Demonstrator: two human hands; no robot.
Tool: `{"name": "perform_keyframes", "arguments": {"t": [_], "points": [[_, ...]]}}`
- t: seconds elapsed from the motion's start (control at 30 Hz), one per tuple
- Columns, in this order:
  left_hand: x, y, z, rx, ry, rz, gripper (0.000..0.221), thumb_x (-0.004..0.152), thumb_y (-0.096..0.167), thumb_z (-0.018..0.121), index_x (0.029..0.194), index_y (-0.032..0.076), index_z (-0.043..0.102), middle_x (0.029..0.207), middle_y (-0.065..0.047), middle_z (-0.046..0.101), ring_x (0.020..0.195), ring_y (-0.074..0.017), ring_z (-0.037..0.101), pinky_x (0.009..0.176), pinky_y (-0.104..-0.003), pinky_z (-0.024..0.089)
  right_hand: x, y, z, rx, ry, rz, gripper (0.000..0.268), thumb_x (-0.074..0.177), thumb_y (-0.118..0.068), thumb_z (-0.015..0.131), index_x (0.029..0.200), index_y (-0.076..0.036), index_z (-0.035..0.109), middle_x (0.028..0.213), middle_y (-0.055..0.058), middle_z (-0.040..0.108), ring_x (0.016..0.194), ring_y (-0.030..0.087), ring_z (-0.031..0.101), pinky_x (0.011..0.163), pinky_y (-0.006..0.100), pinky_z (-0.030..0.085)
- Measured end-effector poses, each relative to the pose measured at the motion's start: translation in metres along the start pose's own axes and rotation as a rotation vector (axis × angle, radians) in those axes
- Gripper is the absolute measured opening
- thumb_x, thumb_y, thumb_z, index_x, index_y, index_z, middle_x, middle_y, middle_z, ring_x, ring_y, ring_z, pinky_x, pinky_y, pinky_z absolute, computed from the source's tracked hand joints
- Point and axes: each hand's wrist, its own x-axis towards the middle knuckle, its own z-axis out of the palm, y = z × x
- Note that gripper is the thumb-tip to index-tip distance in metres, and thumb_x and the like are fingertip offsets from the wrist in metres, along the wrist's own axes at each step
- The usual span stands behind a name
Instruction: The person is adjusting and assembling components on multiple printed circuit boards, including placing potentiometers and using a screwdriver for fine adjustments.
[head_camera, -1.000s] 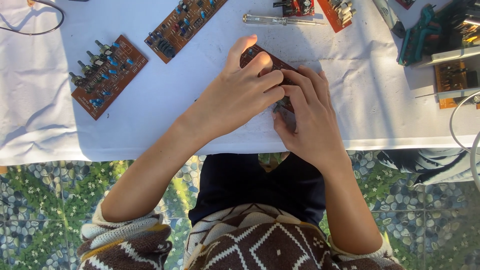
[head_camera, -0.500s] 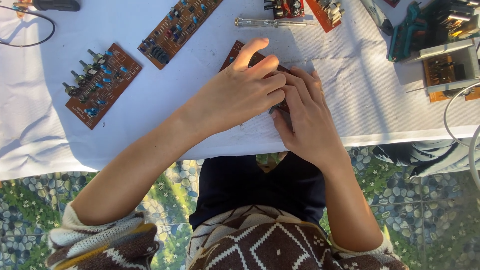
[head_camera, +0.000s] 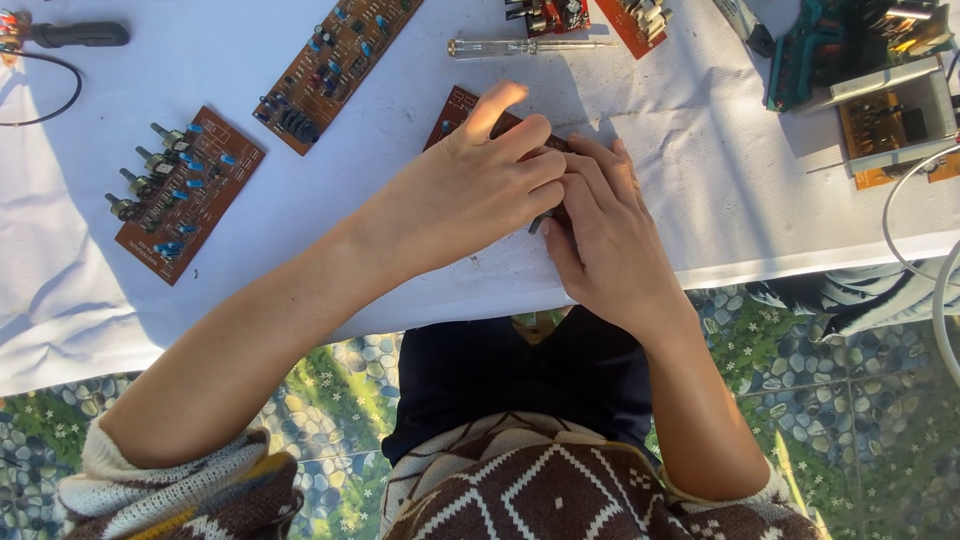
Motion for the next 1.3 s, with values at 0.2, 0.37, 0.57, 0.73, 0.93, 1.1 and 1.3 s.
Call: {"name": "perform_keyframes", "arguments": {"t": [0.2,0.37,0.57,0.73,0.93,1.1,1.3], "points": [[-0.003,0.005,0.003,0.051,-0.025,0.006,0.016,0.099,0.015,0.074,0.099,0.022,0.060,0.104,0.007,0.054,0.115,-0.0180,0.052,0.121,-0.047,0.026,0.001,-0.001,-0.001,0.008,0.004,0.006,0.027,0.104,-0.006,0.051,0.127,0.006,0.053,0.135,0.018,0.054,0.142,0.043,0.040,0.124,0.063,0.024],[-0.002,0.010,0.001,0.124,-0.056,0.002,0.011,0.099,0.019,0.073,0.099,0.021,0.062,0.097,0.006,0.055,0.109,-0.0164,0.053,0.119,-0.045,0.029,0.000,0.000,0.000,0.002,0.004,0.011,0.031,0.102,-0.006,0.053,0.131,0.004,0.053,0.140,0.016,0.054,0.144,0.042,0.040,0.125,0.062,0.023],[-0.001,0.012,0.000,0.180,-0.037,0.012,0.010,0.106,0.023,0.065,0.097,0.021,0.061,0.093,0.006,0.053,0.106,-0.0162,0.051,0.118,-0.043,0.031,-0.001,0.000,0.001,0.009,0.016,0.011,0.029,0.102,-0.006,0.053,0.130,0.003,0.053,0.140,0.015,0.054,0.143,0.042,0.041,0.125,0.063,0.023],[-0.002,0.014,0.000,0.191,-0.037,0.013,0.009,0.104,0.022,0.066,0.097,0.021,0.061,0.094,0.005,0.053,0.107,-0.0169,0.052,0.119,-0.044,0.031,-0.001,0.000,0.000,0.012,0.014,0.012,0.031,0.102,-0.008,0.051,0.131,0.002,0.053,0.141,0.015,0.054,0.144,0.042,0.040,0.125,0.062,0.022],[0.002,0.017,0.001,0.112,-0.048,-0.041,0.010,0.100,0.021,0.070,0.099,0.020,0.060,0.098,0.004,0.057,0.108,-0.0161,0.054,0.118,-0.043,0.034,-0.003,0.002,0.003,0.004,0.020,0.022,0.030,0.103,-0.009,0.052,0.130,0.002,0.053,0.138,0.014,0.055,0.145,0.040,0.039,0.125,0.061,0.023],[0.004,0.018,-0.001,0.162,-0.088,-0.023,0.011,0.102,0.022,0.066,0.093,0.020,0.060,0.088,0.006,0.054,0.103,-0.0161,0.052,0.118,-0.043,0.032,-0.002,0.002,0.003,0.011,0.013,0.027,0.031,0.102,-0.010,0.052,0.131,0.002,0.054,0.138,0.014,0.056,0.146,0.039,0.039,0.125,0.062,0.022],[0.003,0.019,0.001,0.111,-0.075,-0.055,0.013,0.102,0.021,0.067,0.090,0.020,0.062,0.088,0.005,0.056,0.100,-0.0175,0.053,0.115,-0.043,0.036,-0.003,0.002,0.002,0.014,0.002,0.047,0.033,0.102,-0.010,0.053,0.133,0.000,0.053,0.143,0.014,0.054,0.147,0.039,0.037,0.123,0.060,0.027]]}}
